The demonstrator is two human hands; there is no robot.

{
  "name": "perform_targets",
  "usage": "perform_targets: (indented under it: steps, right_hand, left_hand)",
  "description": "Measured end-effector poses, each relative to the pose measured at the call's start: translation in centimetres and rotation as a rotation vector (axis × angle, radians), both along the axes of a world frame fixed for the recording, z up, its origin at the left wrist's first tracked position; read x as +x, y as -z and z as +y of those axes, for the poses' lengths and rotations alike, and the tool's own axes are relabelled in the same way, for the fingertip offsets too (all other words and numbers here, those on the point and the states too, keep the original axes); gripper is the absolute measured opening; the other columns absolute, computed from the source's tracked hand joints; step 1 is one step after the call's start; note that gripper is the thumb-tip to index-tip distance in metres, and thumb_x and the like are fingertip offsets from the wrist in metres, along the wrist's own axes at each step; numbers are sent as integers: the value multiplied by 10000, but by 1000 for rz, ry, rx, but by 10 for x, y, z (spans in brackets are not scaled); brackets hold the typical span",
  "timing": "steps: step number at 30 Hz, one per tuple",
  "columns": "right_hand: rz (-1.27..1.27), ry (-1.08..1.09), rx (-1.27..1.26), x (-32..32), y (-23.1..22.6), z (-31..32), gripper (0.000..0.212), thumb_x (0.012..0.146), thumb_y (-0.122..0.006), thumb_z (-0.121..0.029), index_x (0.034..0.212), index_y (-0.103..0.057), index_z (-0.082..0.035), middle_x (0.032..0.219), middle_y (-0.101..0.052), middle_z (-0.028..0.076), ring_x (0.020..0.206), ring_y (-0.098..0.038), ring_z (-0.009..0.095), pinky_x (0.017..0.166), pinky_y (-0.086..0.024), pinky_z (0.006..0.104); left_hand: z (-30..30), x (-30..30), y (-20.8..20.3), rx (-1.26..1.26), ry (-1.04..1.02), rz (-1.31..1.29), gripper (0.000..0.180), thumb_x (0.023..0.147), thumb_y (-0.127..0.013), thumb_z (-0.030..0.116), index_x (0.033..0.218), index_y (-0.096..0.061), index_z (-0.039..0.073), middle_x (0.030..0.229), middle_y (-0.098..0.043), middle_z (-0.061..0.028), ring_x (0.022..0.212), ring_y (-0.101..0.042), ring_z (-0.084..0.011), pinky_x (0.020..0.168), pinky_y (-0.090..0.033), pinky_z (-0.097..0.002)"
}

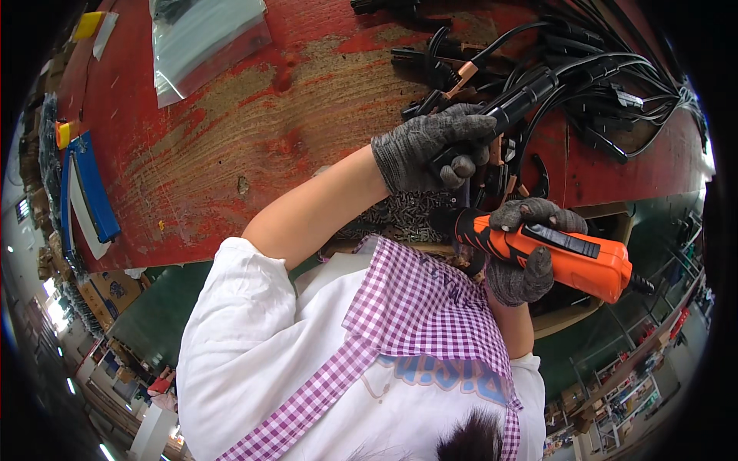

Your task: The person attaches plastic components to a wire harness assembly using an electric screwdriver to drive screws from a parts tray into the components.

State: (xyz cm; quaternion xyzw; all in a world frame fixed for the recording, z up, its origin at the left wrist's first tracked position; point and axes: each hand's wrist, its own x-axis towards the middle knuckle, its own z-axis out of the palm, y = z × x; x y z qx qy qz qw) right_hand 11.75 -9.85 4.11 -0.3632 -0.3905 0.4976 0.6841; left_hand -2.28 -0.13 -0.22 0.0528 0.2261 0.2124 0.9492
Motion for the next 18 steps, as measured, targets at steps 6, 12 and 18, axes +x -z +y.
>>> perform_targets:
  steps: [6, 12, 18]
  right_hand:
    - [-49, 3, -20, 1, 1, 0, 365, 728, -614, -210, 1011, -431, -70, 921, -550, 126, 740, -548, 217, 654, -462, 341]
    - [28, 65, 27, 3, -20, 2, 374, 709, -612, -208, 974, -398, -52, 859, -554, 143, 668, -551, 221, 598, -464, 333]
    - [127, 122, 229, 15, -52, 17, 361, 676, -632, -184, 931, -408, -62, 823, -559, 129, 581, -546, 145, 500, -476, 236]
  left_hand:
    - [0, 0, -1, 9, 15, 75, 252, 842, -505, 337, 901, -524, 93, 679, -553, -49, 418, -450, -42, 311, -340, -130]
    - [1, 0, 5, -12, 12, 93, 284, 842, -494, 371, 906, -525, 97, 669, -555, -53, 410, -455, -58, 306, -339, -138]
    - [-1, 1, 10, -44, 8, 31, 334, 845, -468, 407, 883, -535, 82, 624, -554, -47, 409, -488, -62, 308, -357, -134]
